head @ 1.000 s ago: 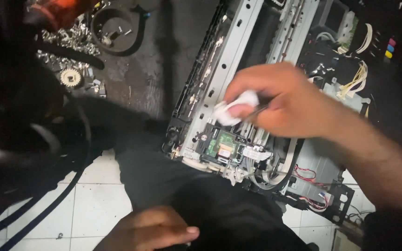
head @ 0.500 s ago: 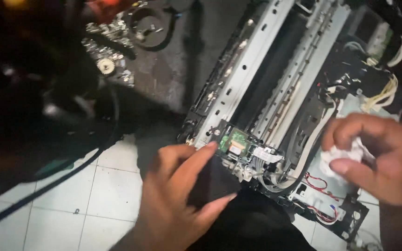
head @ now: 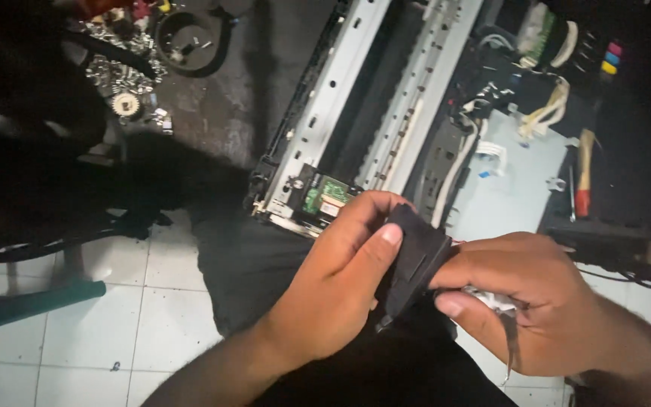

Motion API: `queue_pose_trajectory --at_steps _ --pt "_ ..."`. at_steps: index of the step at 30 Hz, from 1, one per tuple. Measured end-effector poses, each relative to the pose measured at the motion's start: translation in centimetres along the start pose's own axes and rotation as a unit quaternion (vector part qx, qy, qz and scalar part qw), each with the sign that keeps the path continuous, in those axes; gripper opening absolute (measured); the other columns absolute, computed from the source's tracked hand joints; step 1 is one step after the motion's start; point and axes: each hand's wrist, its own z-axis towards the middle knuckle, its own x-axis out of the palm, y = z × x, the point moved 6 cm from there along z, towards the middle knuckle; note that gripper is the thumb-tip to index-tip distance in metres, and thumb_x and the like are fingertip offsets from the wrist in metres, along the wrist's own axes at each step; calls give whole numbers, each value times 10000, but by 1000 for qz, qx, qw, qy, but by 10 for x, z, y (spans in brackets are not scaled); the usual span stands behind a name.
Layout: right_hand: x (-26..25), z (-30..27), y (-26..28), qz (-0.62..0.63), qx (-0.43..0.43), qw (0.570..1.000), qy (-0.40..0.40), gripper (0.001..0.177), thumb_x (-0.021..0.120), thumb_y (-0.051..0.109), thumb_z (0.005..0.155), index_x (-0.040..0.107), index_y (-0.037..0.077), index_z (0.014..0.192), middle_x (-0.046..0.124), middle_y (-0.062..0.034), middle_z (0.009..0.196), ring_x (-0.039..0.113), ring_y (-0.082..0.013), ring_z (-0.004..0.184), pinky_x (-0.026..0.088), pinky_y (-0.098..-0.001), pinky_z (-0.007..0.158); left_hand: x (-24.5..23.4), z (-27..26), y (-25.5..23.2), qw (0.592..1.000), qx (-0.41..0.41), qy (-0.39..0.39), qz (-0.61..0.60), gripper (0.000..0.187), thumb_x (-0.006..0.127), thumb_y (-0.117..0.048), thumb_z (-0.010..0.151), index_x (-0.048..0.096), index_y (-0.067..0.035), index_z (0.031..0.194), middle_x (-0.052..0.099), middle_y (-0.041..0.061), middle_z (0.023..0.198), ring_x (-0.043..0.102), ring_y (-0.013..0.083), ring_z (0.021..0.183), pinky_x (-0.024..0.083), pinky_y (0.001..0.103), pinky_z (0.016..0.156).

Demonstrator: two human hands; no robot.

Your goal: The person cleans a small black electronic component with a white cloth, then places it on the workbench. They proceed to disconnect a white ribbon cable from a green circuit board inside a disassembled electronic device and remove the board from the chassis.

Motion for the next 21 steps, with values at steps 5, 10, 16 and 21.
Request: queue_pose_trajectory --at_steps 5,10,16,21 --pt "-9 -16 3 18 9 999 -32 185 571 194 944 737 118 976 739 39 741 642 -124 523 494 -233 508 29 6 24 980 -143 33 -133 314 452 -291 1047 610 -68 1201 565 15 737 505 90 550 443 262 470" --pt "-15 -19 11 28 -2 999 -44 187 561 186 954 735 121 978 784 39 805 727 -116 606 565 -224 583 45 7 36 970 -156 65 -172 317 463 -316 1055 607 -72 1197 572 29 726 511 108 561 431 259 497" --pt "-17 -30 7 84 25 994 -69 223 568 200 958 719 69 1057 806 15 737 803 -79 596 655 -205 580 57 5 30 949 -156 106 -253 471 439 -393 1069 644 -20 1272 695 164 816 676 206 616 586 311 575" --pt "-19 -39 7 -9 30 997 -75 249 683 184 878 738 116 1111 862 48 816 877 -38 660 729 -201 609 61 11 40 926 -134 136 -324 551 493 -399 1040 651 51 1317 674 243 1329 689 295 1125 614 322 825"
